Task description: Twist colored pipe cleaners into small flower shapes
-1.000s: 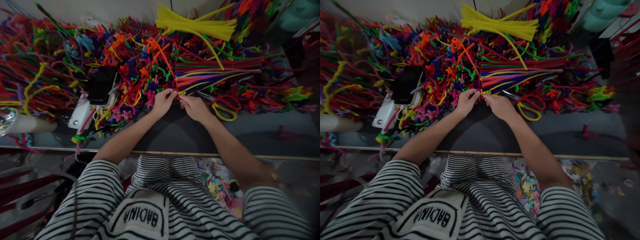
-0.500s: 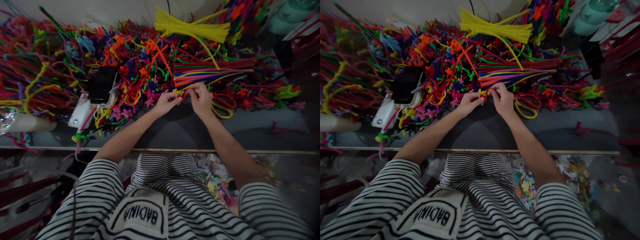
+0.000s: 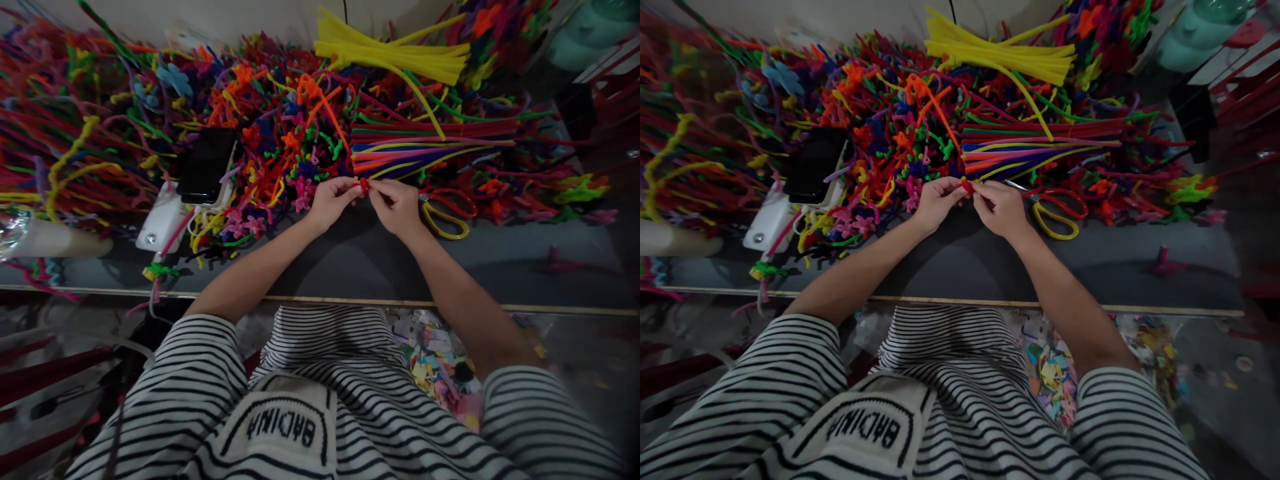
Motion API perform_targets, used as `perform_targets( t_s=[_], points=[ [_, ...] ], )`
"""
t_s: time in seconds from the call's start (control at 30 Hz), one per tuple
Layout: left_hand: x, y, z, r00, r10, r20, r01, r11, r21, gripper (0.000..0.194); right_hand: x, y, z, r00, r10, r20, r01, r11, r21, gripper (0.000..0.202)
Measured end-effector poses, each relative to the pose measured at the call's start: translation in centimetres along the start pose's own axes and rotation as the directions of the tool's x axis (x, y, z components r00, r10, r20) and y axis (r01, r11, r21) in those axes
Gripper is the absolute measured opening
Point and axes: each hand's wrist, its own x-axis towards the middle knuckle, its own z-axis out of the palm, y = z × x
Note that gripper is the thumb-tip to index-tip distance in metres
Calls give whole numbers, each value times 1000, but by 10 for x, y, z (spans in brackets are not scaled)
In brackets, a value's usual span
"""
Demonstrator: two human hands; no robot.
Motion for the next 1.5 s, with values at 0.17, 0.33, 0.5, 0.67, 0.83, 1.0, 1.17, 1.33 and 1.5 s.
perform_targets(
  t_s=[0.17, 0.33, 0.5, 0.67, 0.83, 1.0, 1.17, 1.33, 1.5],
  points=[
    [1, -2, -1, 1000, -19, -13, 19, 1000, -7, 47, -4, -1, -3, 994, -87, 69, 95, 990, -108, 37],
    [0, -4, -1, 1000, 16, -7, -16, 999, 52, 53, -1, -3, -5, 995, -60, 77, 70, 987, -142, 35],
    [-2, -1, -12, 977, 213, 10, -204, 917, 344, 49, 7, 6, -5, 969, 193, 153, -213, 968, 130, 33],
    [3, 3, -34, 821, 409, 399, -567, 492, 661, 37, 14, 17, -7, 845, 372, 384, -503, 798, 333, 20],
    [3, 7, -43, 704, 367, 609, -706, 258, 660, 38, 14, 14, -14, 730, 383, 566, -618, 724, 307, 16],
    [0, 16, -44, 664, 356, 658, -744, 228, 627, 32, 16, 7, -18, 700, 358, 618, -626, 724, 290, 12],
    [-2, 24, -39, 525, 384, 759, -829, 26, 559, 31, 18, 1, -22, 701, 358, 617, -590, 778, 218, 11],
    [-4, 21, -32, 483, 375, 792, -824, -110, 555, 35, 15, -2, -20, 778, 263, 570, -458, 859, 229, 18],
    [-5, 10, -14, 851, 389, 354, -512, 460, 725, 36, 6, -6, -8, 958, 148, 245, -133, 988, -78, 16]
  ],
)
